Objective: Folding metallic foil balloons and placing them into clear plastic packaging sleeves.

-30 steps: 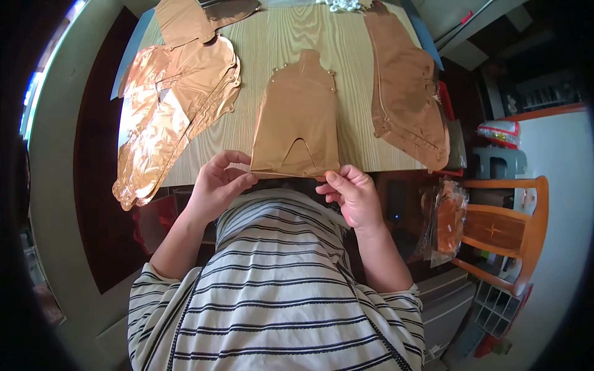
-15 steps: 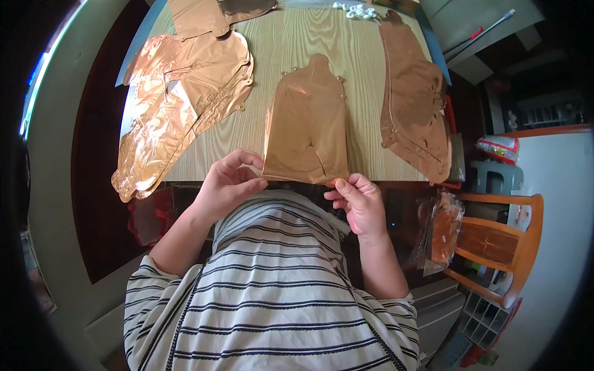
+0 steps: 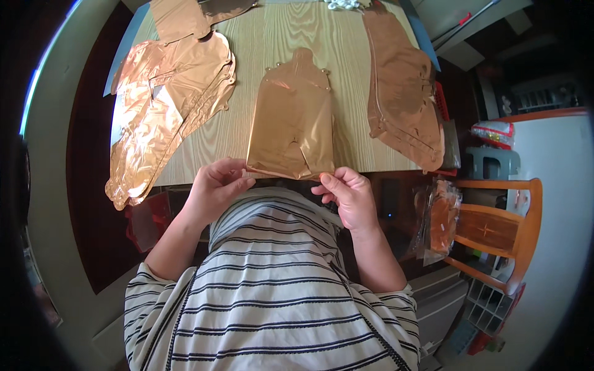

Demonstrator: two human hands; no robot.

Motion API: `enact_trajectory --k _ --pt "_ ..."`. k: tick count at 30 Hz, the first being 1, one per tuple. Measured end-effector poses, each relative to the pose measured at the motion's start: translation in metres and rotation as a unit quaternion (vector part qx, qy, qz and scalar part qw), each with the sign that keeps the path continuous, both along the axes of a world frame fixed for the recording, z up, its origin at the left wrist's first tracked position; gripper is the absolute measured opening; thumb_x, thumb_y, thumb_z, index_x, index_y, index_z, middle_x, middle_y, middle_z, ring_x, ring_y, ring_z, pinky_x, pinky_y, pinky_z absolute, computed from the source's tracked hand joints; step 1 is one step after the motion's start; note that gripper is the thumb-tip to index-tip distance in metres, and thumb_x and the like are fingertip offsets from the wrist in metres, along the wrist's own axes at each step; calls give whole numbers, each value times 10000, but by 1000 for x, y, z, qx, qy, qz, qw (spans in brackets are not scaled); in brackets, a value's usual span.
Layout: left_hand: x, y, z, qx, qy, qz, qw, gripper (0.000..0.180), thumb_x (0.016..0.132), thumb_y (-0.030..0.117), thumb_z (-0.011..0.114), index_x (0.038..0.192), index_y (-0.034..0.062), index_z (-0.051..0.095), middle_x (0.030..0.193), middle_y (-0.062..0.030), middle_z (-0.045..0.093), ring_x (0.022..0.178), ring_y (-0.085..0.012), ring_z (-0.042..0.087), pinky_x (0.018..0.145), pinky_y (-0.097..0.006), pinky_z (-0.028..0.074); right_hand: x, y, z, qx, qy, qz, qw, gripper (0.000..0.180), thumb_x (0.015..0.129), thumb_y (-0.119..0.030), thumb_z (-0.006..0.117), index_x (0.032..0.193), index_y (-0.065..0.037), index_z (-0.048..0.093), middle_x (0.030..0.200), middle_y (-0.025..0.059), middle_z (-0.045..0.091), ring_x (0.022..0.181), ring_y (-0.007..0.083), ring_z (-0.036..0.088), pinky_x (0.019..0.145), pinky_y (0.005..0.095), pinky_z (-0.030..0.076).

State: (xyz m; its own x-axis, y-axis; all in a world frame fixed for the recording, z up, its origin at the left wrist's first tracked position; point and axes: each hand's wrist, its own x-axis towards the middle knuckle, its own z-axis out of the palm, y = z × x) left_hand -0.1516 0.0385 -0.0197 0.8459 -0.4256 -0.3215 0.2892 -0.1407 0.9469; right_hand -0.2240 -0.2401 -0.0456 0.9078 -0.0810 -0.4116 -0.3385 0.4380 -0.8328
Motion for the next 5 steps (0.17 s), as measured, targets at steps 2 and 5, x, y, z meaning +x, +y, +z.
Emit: enact_trajectory --k 2,5 --pt "-4 -3 -5 62 -138 5 989 211 921 55 762 1127 47 717 849 30 560 674 -56 476 609 -218 419 -1 -1 0 -2 2 1 1000 117 965 -164 732 915 -78 671 844 19 718 779 160 741 608 224 521" --pt "-9 -6 -8 121 -269 15 955 234 927 77 761 1159 75 728 855 7 577 654 -115 494 615 -247 447 -3 -3 0 -5 7 -1 1000 115 966 -163 730 923 -73 675 843 19 718 781 161 742 609 225 521"
